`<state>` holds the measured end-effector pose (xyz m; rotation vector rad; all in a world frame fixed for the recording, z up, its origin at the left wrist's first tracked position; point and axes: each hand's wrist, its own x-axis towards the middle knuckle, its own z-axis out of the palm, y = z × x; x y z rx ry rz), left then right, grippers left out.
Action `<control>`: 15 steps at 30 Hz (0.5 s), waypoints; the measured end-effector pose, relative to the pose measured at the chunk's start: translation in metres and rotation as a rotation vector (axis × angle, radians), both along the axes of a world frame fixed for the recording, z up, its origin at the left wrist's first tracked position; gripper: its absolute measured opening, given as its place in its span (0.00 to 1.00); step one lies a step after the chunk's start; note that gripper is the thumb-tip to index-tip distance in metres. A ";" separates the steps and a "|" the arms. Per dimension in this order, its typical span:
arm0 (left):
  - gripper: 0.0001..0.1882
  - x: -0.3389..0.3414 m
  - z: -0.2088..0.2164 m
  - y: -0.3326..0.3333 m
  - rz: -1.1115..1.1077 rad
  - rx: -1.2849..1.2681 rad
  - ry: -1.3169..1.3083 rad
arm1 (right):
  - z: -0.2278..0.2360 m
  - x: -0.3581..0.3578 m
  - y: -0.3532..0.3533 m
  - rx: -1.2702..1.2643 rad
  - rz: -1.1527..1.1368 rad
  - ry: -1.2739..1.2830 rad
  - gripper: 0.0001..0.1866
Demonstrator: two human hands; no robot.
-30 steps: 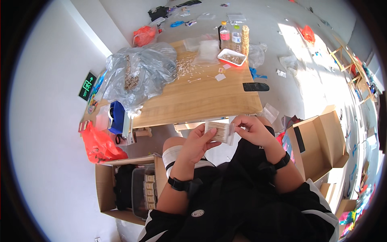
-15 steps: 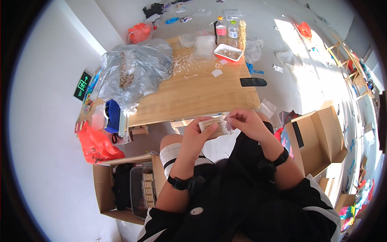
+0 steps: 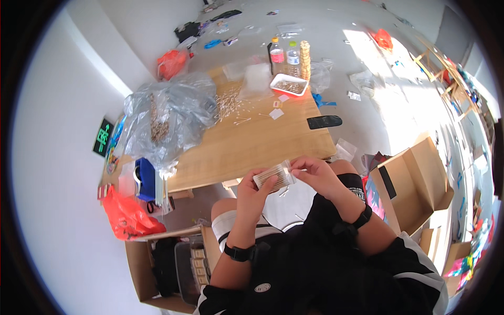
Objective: Organizing and packaging cotton swabs into small plastic bags.
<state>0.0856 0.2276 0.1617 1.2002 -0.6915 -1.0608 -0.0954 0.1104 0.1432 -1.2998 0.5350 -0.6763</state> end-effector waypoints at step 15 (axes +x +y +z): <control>0.14 0.035 -0.023 -0.098 -0.146 -0.099 0.203 | 0.013 0.009 -0.064 0.029 -0.189 -0.045 0.04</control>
